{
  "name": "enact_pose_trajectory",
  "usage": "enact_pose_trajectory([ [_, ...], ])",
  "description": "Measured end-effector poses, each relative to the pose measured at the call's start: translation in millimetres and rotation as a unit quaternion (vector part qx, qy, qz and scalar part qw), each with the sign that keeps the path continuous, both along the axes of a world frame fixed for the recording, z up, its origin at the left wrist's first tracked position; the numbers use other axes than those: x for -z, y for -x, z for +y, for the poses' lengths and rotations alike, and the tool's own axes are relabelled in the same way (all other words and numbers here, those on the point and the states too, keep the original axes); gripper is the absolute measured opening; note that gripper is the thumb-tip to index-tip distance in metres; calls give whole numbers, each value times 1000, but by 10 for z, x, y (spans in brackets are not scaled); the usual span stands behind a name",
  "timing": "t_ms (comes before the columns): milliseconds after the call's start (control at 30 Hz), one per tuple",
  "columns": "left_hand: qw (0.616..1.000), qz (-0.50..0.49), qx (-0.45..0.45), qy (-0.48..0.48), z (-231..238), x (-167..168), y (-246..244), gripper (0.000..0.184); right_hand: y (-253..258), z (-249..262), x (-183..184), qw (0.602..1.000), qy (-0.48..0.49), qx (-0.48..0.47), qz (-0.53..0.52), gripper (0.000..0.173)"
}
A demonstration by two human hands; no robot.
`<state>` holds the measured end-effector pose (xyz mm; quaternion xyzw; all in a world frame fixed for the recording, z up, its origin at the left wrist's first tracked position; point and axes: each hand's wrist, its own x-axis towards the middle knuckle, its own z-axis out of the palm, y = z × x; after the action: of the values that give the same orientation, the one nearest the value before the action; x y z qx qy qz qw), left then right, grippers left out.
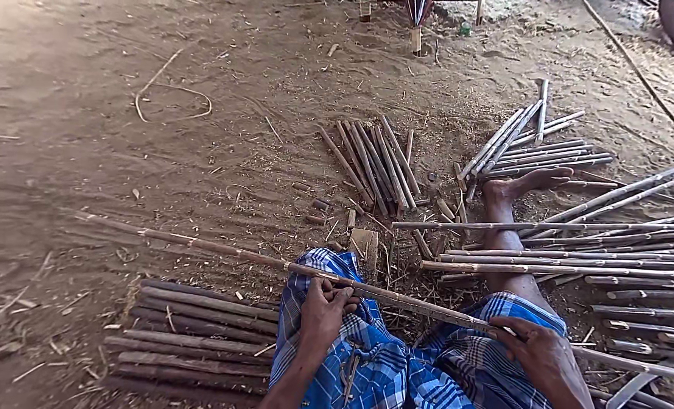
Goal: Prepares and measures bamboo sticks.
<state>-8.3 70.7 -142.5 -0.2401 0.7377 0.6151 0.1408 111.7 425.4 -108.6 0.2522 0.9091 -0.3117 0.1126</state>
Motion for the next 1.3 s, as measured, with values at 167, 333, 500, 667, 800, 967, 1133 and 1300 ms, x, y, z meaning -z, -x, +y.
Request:
enact_pose_trajectory([
  [167, 942, 188, 144, 236, 163, -254, -216, 52, 34, -72, -101, 1000, 1, 3, -24, 18],
  [333, 785, 351, 458, 226, 1168, -453, -379, 48, -8, -139, -66, 1000, -27, -7, 8, 14],
  [500, 700, 278, 618, 226, 1753, -75, -257, 34, -26, -157, -12, 1000, -22, -1, 19, 16],
  [667, 715, 279, 595, 240, 1264, -91, -159, 28, -72, -120, -73, 996, 87, 6, -5, 21],
  [800, 718, 304, 566, 267, 709, -15, -47, 29, -33, -170, -61, 995, 99, 1, -19, 21],
  [967, 721, 329, 541, 284, 413, 58, -60, 33, 51, -359, -79, 998, 52, -12, -27, 20],
  [1133, 711, 301, 562, 296, 566, -59, -76, 34, 52, -396, -72, 1000, 14, -12, -20, 18],
  [1300, 725, 257, 596, 228, 1247, -254, -199, 50, 30, -406, -24, 999, -20, -35, 8, 17],
])
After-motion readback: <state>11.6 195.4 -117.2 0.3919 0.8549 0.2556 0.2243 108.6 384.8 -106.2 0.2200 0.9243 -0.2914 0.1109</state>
